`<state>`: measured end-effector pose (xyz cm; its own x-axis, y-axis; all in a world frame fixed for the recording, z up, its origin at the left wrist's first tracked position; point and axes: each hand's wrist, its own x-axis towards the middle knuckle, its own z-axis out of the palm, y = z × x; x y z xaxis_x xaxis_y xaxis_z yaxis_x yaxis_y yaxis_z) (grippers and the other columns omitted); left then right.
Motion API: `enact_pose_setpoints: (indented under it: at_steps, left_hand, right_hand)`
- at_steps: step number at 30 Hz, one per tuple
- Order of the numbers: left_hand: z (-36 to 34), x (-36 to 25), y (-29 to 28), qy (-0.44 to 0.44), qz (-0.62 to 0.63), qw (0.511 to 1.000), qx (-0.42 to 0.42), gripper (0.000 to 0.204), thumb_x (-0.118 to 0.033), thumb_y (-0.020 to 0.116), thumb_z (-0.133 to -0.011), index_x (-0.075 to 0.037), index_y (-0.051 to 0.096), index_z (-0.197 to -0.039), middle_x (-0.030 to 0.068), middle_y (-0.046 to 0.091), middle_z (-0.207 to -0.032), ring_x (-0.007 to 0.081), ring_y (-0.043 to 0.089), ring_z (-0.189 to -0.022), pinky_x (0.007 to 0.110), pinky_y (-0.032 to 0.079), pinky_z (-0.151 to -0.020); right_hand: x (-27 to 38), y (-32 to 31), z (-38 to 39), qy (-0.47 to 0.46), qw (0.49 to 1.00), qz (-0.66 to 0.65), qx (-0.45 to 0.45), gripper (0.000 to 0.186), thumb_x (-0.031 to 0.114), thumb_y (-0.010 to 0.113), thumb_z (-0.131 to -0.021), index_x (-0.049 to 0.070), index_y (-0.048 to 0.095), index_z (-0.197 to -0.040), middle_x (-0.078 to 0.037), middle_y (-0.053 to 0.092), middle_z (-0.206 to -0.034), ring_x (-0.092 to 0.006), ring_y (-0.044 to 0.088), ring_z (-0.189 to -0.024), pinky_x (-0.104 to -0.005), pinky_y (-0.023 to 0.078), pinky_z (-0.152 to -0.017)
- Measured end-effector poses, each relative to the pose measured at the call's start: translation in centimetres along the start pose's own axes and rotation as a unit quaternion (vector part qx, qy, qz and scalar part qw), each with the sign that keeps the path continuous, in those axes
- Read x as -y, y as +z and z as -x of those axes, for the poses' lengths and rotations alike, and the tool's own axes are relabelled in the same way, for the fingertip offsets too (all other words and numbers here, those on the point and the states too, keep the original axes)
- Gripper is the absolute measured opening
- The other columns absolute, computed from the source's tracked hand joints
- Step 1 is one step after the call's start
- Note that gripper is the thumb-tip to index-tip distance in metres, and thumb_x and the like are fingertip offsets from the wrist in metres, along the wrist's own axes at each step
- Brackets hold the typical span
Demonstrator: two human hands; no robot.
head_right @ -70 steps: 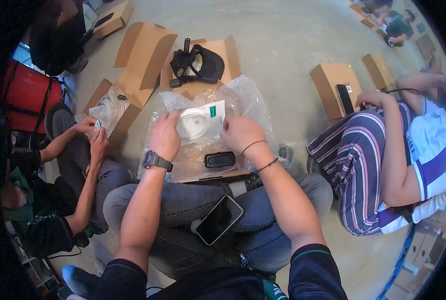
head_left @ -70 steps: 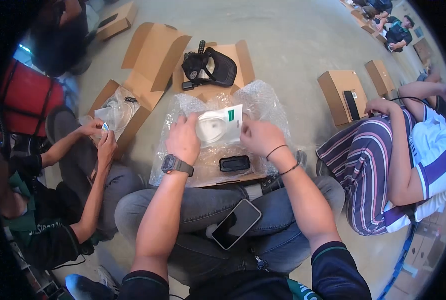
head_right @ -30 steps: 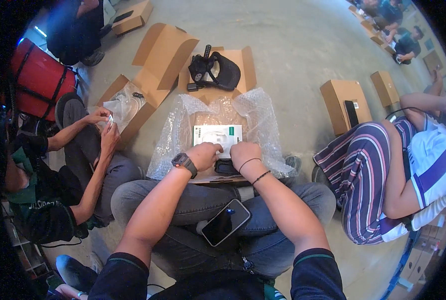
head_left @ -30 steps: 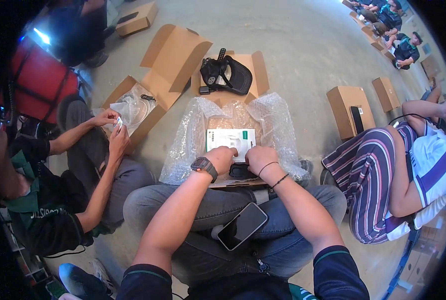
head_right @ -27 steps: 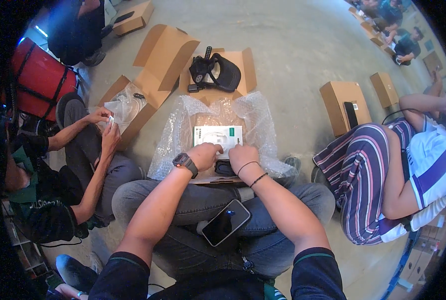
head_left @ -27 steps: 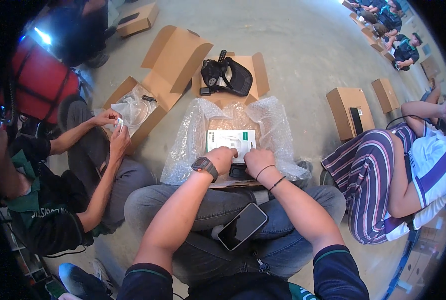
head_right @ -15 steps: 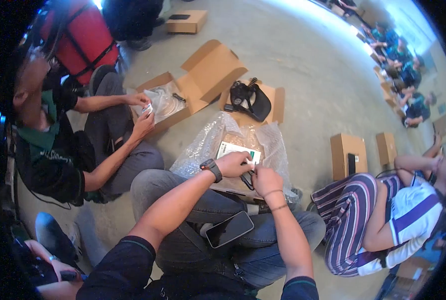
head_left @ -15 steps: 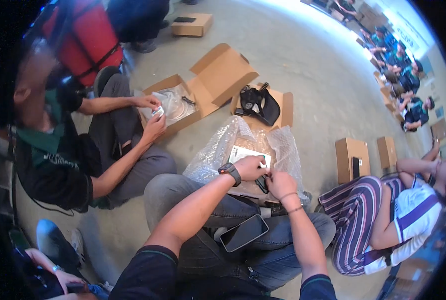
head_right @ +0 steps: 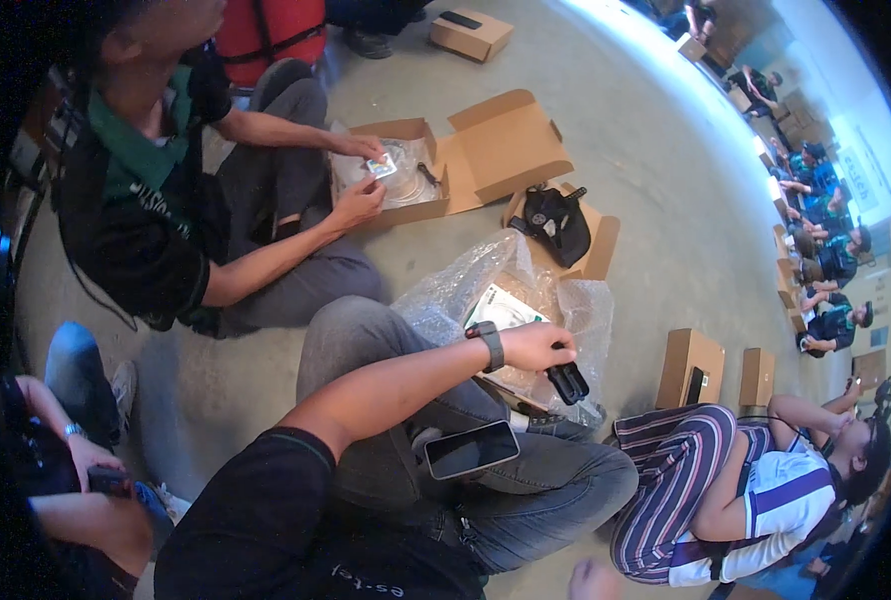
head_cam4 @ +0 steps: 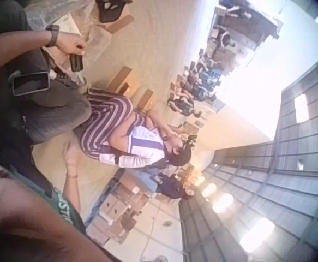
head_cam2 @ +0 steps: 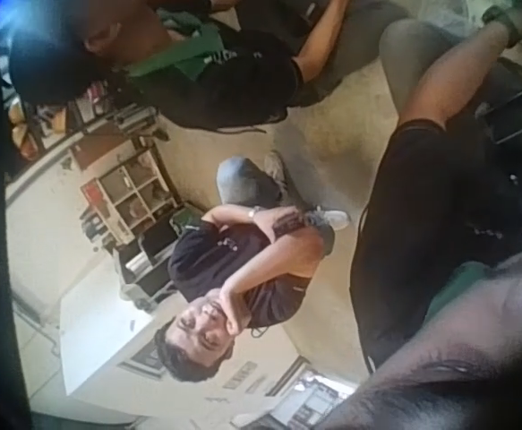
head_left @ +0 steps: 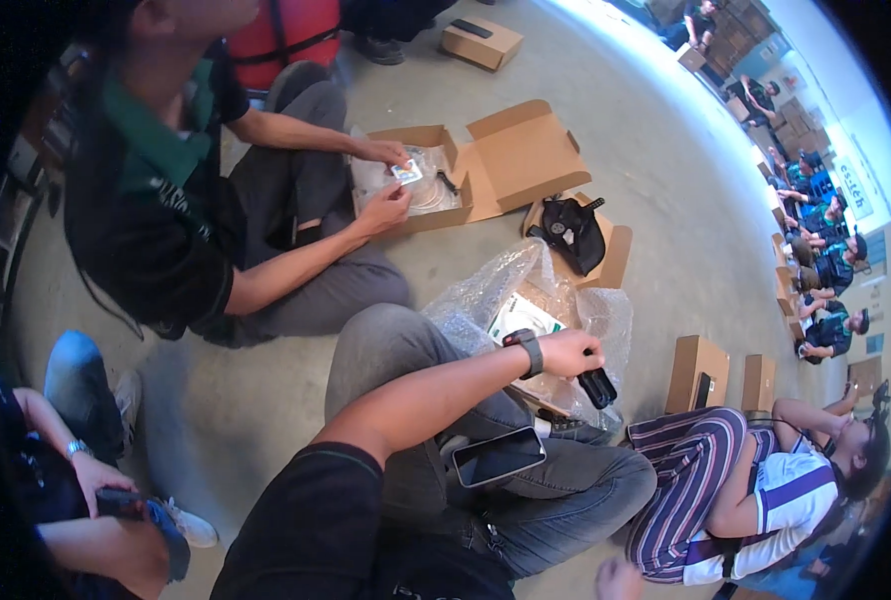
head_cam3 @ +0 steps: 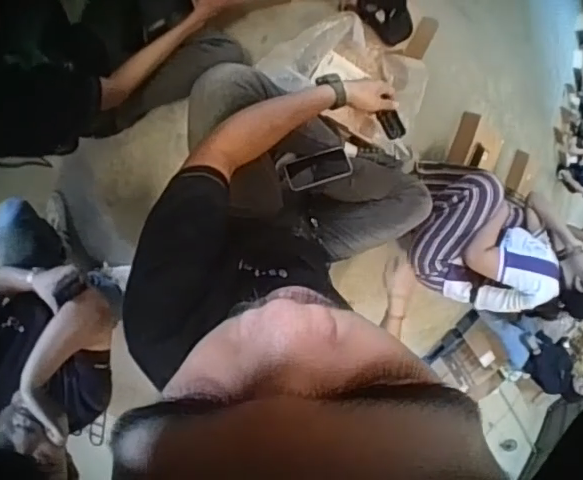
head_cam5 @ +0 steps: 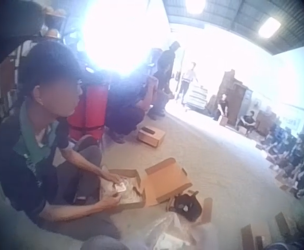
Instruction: The recorder is unboxing and inspecting a white USB cable and other small electronic components as part of a group training session.
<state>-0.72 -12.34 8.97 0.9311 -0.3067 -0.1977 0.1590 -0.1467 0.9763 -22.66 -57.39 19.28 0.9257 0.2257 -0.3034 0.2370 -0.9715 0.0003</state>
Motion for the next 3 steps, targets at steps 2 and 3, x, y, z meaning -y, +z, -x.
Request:
enact_pose_setpoints:
  at_steps: [2, 3]
  left_hand:
    - [-5.4, 1.4, 3.3, 0.16, -0.031, 0.985, -0.054, 0.033, -0.034, 0.062, -0.101, -0.002, 0.072, -0.102, 0.0118, 0.072, -0.075, 0.0221, 0.071, -0.063, 0.041, 0.056, -0.064]
    - [-5.7, 1.9, 3.8, 0.163, -0.057, 0.981, -0.087, 0.033, -0.034, 0.061, -0.101, -0.003, 0.072, -0.101, 0.0116, 0.072, -0.073, 0.023, 0.072, -0.063, 0.042, 0.057, -0.065]
  right_hand:
    - [-12.5, 10.3, 14.8, 0.127, 0.972, -0.118, 0.16, 0.055, 0.049, 0.041, -0.112, 0.004, 0.072, -0.117, -0.017, 0.074, -0.106, -0.0303, 0.067, -0.1, -0.0438, 0.052, -0.09]
    - [-12.9, 11.3, 13.3, 0.099, 0.971, -0.122, 0.182, 0.055, 0.049, 0.041, -0.112, 0.004, 0.072, -0.117, -0.017, 0.074, -0.106, -0.0303, 0.067, -0.1, -0.0438, 0.052, -0.09]
